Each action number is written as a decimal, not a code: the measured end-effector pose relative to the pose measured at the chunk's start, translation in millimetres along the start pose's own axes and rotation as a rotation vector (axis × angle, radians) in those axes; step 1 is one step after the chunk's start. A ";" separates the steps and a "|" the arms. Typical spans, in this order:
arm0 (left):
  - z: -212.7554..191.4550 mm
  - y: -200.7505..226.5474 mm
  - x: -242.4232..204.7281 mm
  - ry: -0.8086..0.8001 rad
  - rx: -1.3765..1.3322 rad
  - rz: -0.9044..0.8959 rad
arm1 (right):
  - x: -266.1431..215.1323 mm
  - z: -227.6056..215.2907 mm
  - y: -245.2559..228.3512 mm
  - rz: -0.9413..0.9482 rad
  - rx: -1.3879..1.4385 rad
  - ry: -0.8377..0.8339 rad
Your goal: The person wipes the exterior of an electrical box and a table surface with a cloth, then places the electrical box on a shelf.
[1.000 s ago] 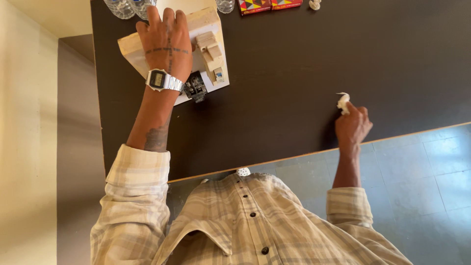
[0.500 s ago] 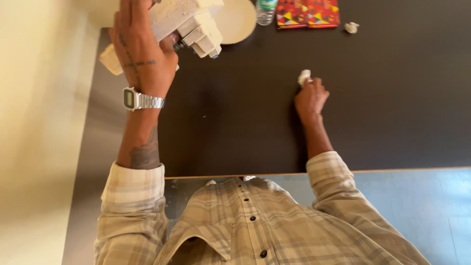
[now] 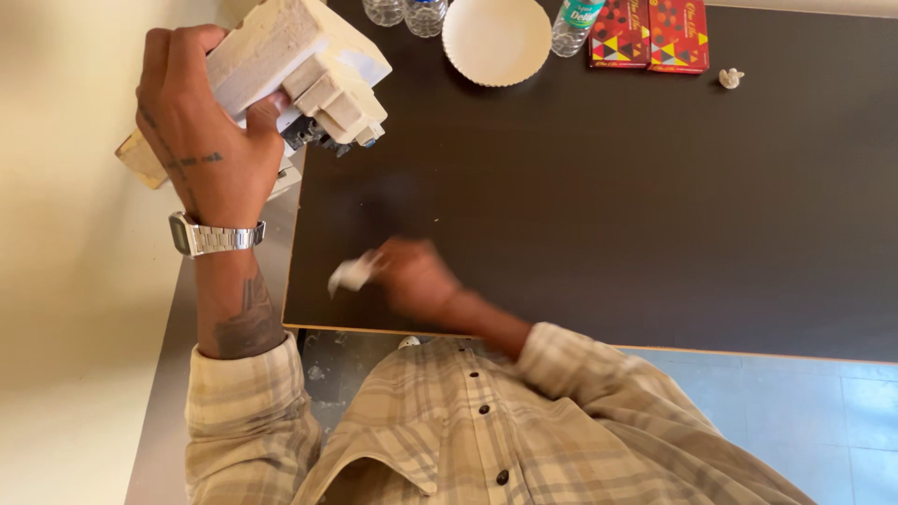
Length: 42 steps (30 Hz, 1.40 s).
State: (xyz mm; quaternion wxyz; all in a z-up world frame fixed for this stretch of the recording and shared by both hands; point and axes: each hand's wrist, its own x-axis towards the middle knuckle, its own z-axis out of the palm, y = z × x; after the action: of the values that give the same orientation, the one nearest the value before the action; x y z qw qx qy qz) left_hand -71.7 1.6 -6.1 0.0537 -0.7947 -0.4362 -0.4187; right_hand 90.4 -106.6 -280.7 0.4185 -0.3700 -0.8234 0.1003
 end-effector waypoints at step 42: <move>101.5 22.0 -8.1 -0.259 -0.820 -0.044 | -135.9 -144.6 50.6 1.006 0.564 1.025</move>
State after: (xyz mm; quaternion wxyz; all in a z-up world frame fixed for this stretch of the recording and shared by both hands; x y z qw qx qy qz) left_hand 5.1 28.5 -71.1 -0.3308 -0.7867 -0.2537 -0.4553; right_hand 278.4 -185.9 -297.3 0.7300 -0.5792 -0.2029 0.3007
